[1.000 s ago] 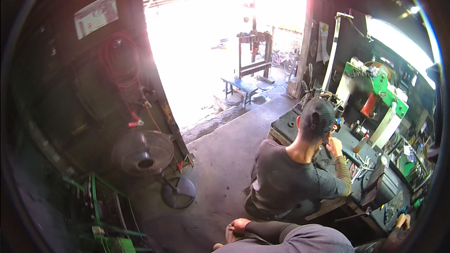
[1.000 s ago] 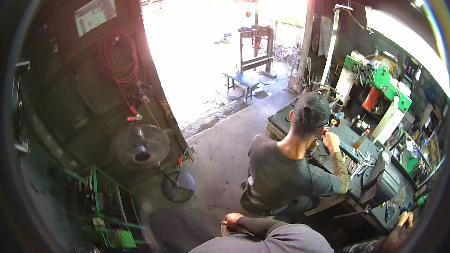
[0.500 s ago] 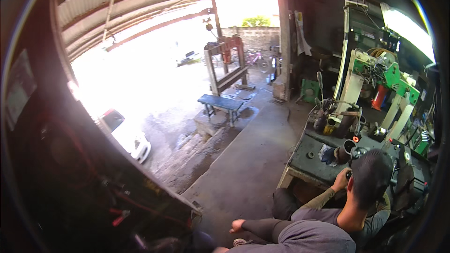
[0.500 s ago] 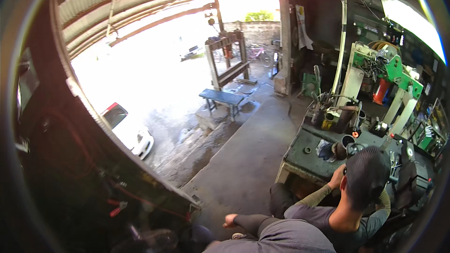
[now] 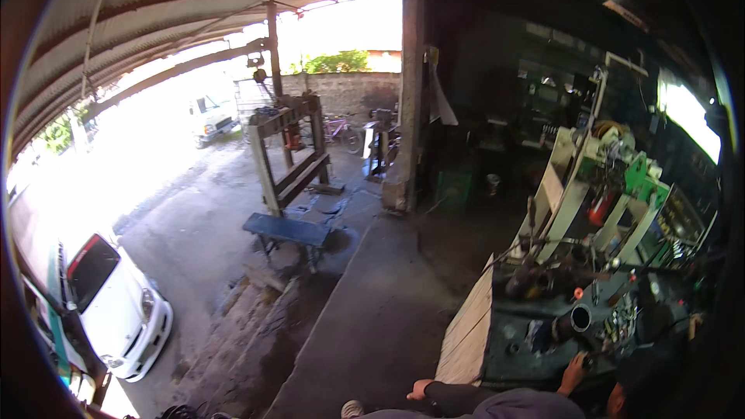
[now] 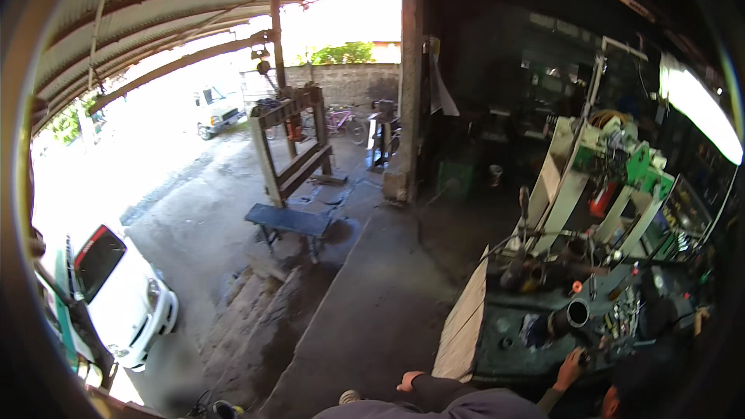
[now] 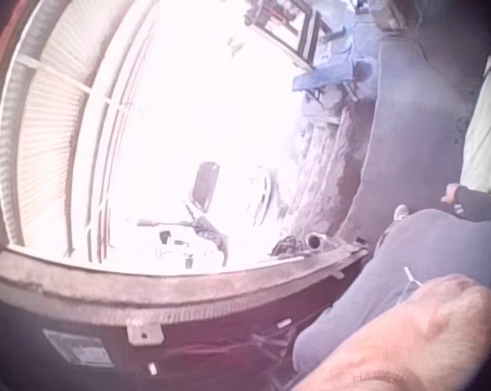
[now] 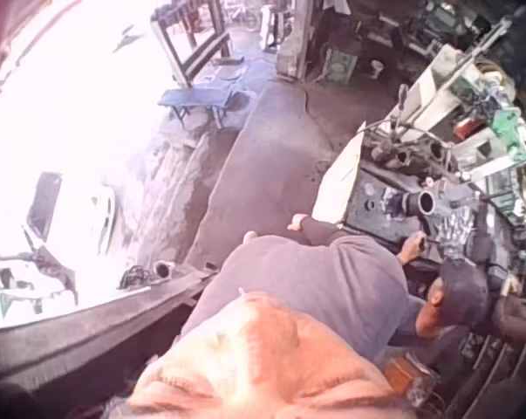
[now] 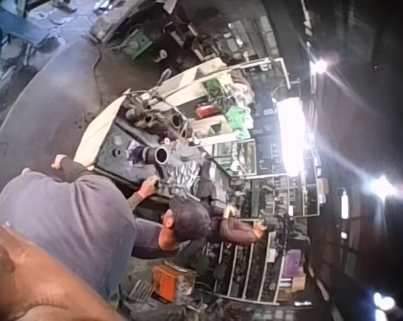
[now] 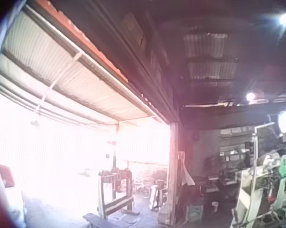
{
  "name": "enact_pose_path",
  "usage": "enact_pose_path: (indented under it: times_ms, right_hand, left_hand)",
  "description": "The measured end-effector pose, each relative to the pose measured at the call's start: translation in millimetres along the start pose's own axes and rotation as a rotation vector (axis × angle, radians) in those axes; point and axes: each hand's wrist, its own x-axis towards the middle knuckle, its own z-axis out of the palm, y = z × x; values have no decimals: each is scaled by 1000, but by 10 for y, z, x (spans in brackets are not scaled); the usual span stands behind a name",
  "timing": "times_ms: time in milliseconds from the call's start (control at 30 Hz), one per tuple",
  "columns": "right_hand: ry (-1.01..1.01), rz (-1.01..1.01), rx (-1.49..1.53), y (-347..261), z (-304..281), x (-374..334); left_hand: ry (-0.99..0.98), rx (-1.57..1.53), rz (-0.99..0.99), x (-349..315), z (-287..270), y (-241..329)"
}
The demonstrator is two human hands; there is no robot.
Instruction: The person sits on the floor and handles small brass-colored rings and a metal pipe, wiping the pipe with a cloth and attempting to fit the rings onto it. The person repeatedly picks up and sets down the rings and pipe while another person moves in the background.
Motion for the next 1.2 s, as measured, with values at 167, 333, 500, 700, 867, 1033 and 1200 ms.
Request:
enact_pose_path:
  times_ms: [167,333,500,700,867,1033,1200]
  right_hand:
    - [169,-21,383,856,-606,302]
    - [-33,271,421,1318,-858,1148]
    - [261,347,438,2522,-1980,2219]
    - [586,187,747,2529,-4230,2358]
    - [677,172,740,3512,-5999,2366]
    - [611,399,910,4766,-6118,2609]
    - [425,483,650,5860,-5464,2515]
  left_hand:
    - [-76,201,-45,1234,-760,828]
    - [-124,429,-236,2104,-1335,1214]
    - [-137,241,80,3510,-1124,3278]
    - [-129,274,222,4739,-1219,5753]
    - [-207,351,374,6162,-743,7920]
    - [-311,541,507,7403,-67,10117]
    - [-354,783,660,8366,385,12049]
